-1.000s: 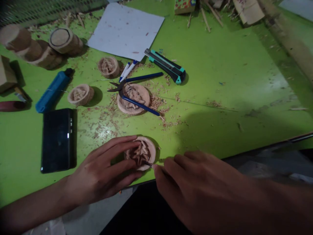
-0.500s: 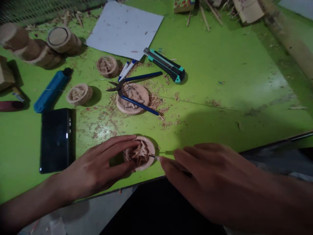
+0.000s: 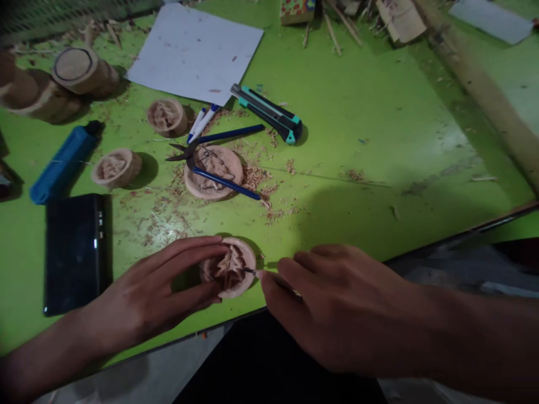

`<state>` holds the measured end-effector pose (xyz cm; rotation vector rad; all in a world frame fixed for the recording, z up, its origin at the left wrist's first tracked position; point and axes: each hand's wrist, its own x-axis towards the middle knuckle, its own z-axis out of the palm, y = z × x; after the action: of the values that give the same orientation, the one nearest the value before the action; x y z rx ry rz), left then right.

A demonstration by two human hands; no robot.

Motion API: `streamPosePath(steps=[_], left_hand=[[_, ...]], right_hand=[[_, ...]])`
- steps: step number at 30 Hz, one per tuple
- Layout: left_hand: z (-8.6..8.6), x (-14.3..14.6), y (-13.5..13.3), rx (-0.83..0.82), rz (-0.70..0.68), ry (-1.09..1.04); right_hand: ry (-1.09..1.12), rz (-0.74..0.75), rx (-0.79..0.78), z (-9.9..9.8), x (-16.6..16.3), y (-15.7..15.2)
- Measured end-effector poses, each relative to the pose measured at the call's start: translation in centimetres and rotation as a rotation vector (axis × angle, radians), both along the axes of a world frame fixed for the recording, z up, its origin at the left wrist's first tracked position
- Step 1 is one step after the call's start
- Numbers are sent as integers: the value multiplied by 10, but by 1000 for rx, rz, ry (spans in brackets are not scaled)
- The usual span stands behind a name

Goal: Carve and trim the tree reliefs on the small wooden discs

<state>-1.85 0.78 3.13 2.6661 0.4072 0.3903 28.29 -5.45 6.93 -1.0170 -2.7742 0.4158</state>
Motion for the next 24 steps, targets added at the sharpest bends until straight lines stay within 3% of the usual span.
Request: streamPosePath(steps=[5,11,18,24], left_hand=[[-1,1,2,-53,1,-38],[-2,3,1,-62,24,-37],[-4,2,-2,-78,72,-56],[-7,-2,-8,-107,86,-18]], right_hand=[[5,-7,10,4,-3,-2],[-19,-21,-101,1,-9,-2],[-19,38,66,7,-16,1],[-26,36,-4,3,-9,2]])
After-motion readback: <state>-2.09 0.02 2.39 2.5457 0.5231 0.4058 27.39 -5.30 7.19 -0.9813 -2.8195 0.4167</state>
